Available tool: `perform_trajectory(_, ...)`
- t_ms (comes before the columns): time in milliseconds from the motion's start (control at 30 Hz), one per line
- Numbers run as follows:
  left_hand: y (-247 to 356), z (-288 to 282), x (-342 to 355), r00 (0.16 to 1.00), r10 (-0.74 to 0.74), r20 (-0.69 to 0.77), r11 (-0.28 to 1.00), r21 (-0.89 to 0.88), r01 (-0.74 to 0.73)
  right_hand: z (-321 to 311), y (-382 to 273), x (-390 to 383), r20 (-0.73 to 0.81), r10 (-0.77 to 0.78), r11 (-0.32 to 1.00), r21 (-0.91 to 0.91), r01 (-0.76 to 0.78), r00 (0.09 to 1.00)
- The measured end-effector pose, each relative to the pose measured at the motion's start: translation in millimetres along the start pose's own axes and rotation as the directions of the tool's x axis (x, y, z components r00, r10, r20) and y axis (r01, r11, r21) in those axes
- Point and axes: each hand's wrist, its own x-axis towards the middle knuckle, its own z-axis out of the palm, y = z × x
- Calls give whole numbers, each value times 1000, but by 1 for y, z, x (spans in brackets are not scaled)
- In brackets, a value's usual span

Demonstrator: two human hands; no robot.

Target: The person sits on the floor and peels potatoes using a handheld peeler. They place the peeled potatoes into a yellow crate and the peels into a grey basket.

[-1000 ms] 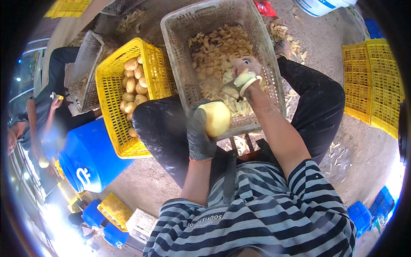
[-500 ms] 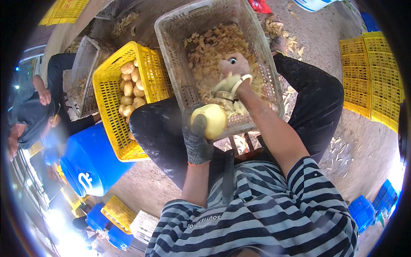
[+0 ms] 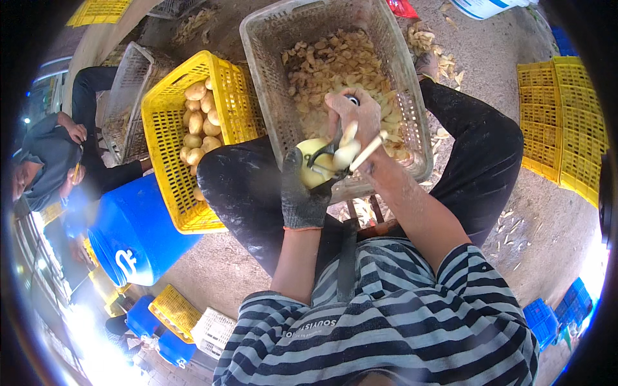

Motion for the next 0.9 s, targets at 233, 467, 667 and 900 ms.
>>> perform_trajectory(233,-4,17,-19,997,34,-64,990,138,-25,-45,56,108,-224,-376,880,-389,272,899)
perform_trajectory(467,3,10,-15,997,71,27,985,157,-74,-24,-13,30,-120,0,1000,-18,-2,993)
perform_trajectory(667,-2,9,-20,969,238,74,863,441,-246,-10,8,38,82,152,987,38,-156,985)
perform_trajectory(900,5,15,-18,995,-94,12,992,-87,95,-44,5,55,-195,-227,974,-43,223,954)
